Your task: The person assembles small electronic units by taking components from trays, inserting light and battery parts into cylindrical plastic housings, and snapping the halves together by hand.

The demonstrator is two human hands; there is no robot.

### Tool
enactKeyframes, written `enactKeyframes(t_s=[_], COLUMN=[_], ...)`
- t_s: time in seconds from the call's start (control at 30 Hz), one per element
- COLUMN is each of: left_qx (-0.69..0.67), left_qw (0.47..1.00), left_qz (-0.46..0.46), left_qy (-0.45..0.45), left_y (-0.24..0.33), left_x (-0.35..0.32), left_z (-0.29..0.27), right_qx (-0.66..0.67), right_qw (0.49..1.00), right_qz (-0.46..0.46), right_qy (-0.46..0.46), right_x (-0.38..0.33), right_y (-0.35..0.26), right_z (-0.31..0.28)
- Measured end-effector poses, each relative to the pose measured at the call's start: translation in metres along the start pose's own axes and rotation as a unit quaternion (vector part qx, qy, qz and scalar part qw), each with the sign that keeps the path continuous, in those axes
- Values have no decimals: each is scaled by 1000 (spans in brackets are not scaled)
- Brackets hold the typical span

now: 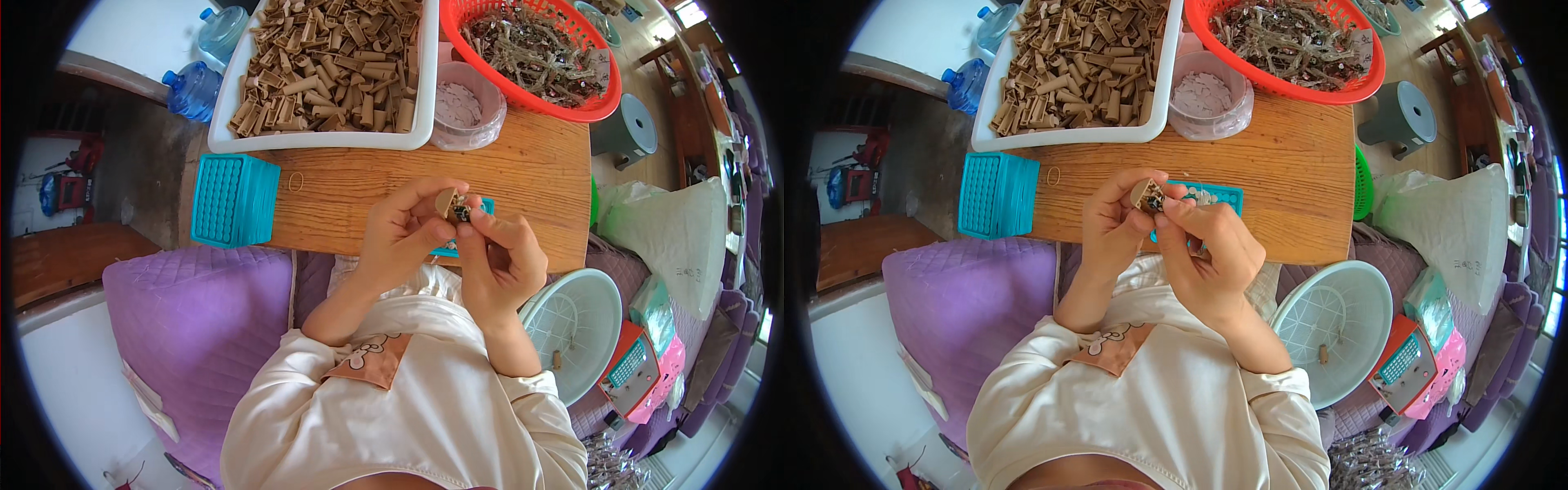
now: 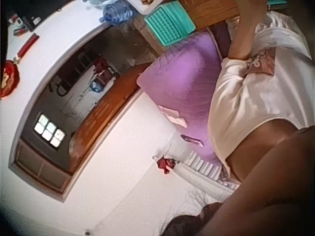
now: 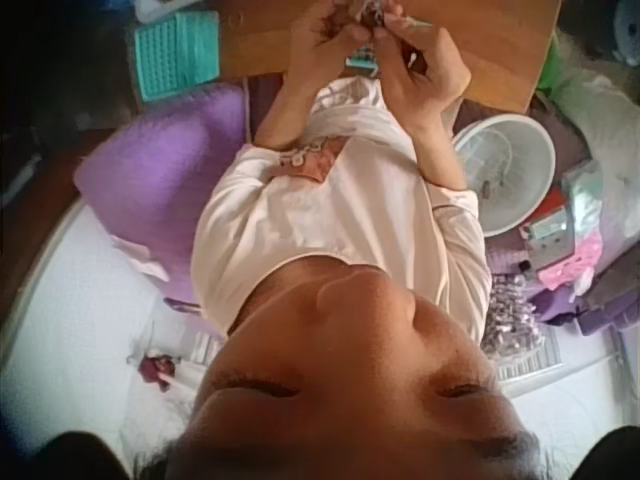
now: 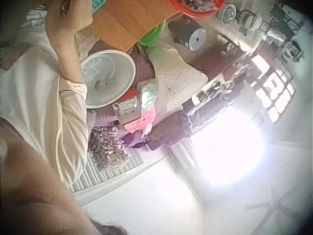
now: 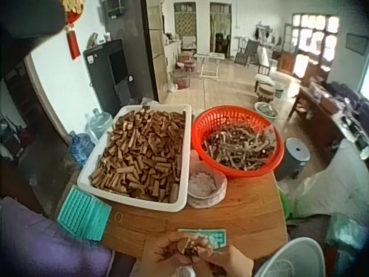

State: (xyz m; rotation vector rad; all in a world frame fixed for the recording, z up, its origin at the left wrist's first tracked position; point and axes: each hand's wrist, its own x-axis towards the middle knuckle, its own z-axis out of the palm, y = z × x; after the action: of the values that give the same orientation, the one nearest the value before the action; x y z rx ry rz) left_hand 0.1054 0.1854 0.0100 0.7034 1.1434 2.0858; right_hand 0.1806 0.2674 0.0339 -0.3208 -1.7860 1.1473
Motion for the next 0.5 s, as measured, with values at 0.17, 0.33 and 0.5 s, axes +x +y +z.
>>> enactKeyframes(t_s=[0.17, 0.33, 0.5], left_qx=[-66, -55, -3], left_qw=[998, 998, 998], left_qz=[17, 1, -65], left_qy=[6, -10, -7], left_y=[-11, -11, 3], left_x=[-4, -8, -7], left_z=[-6, -13, -10], right_qx=[-17, -7, -21], right_qw=[999, 999, 999], right_qz=[23, 26, 31], right_qy=[-22, -21, -7], right_x=[-11, -18, -24], right_y=[0, 5, 7], right_z=[-3, -1, -6])
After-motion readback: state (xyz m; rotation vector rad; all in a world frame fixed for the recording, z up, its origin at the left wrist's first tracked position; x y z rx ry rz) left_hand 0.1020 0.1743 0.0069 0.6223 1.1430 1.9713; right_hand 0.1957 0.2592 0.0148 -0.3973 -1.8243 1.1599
